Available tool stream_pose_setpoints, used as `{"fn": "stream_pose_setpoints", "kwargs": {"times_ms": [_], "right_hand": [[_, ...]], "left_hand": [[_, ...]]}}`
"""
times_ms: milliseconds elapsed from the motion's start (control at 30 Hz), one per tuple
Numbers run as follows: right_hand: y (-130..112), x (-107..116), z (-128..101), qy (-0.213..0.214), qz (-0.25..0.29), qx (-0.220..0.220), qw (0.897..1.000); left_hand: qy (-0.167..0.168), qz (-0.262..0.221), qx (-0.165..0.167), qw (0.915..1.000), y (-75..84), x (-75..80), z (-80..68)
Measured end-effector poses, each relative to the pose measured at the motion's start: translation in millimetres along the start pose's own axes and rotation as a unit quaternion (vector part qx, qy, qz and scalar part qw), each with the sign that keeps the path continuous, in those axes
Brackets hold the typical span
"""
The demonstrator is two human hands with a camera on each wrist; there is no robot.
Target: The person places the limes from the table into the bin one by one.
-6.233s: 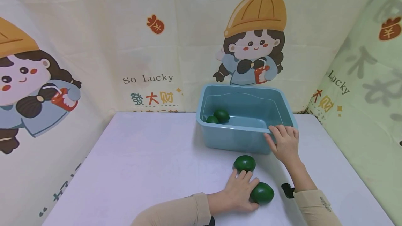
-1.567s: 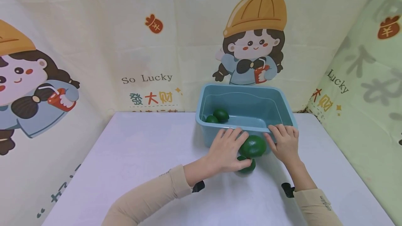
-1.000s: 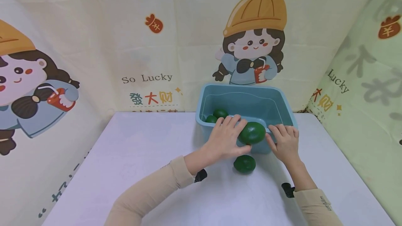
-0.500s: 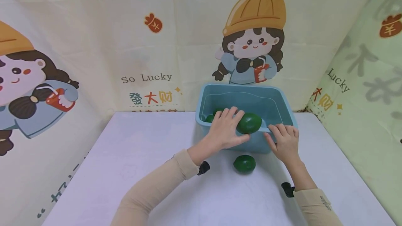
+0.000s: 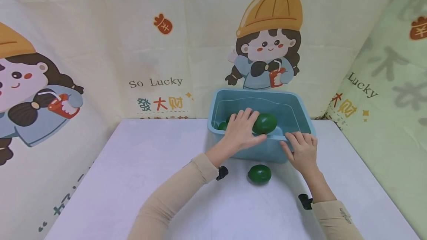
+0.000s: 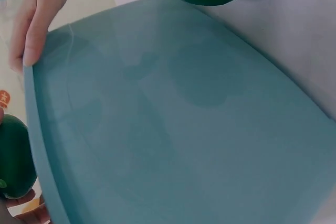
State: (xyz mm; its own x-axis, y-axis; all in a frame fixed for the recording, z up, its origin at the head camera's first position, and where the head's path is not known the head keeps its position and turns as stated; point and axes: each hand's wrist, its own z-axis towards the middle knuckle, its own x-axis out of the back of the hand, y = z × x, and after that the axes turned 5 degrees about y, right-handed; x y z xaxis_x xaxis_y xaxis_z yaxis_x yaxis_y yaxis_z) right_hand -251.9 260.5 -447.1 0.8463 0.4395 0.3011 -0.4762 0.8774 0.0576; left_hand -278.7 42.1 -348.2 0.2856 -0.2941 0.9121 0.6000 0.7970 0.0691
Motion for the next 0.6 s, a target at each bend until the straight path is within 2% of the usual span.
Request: {"fn": "stream_pose_setpoints", "kwargs": {"times_ms": [600], "right_hand": [[0.5, -0.1, -0.6, 0.007, -0.001, -0.005, 1.0]], "left_hand": [[-0.01, -0.001, 0.032, 0.9994, 4.1, -20.4, 20.2]]}}
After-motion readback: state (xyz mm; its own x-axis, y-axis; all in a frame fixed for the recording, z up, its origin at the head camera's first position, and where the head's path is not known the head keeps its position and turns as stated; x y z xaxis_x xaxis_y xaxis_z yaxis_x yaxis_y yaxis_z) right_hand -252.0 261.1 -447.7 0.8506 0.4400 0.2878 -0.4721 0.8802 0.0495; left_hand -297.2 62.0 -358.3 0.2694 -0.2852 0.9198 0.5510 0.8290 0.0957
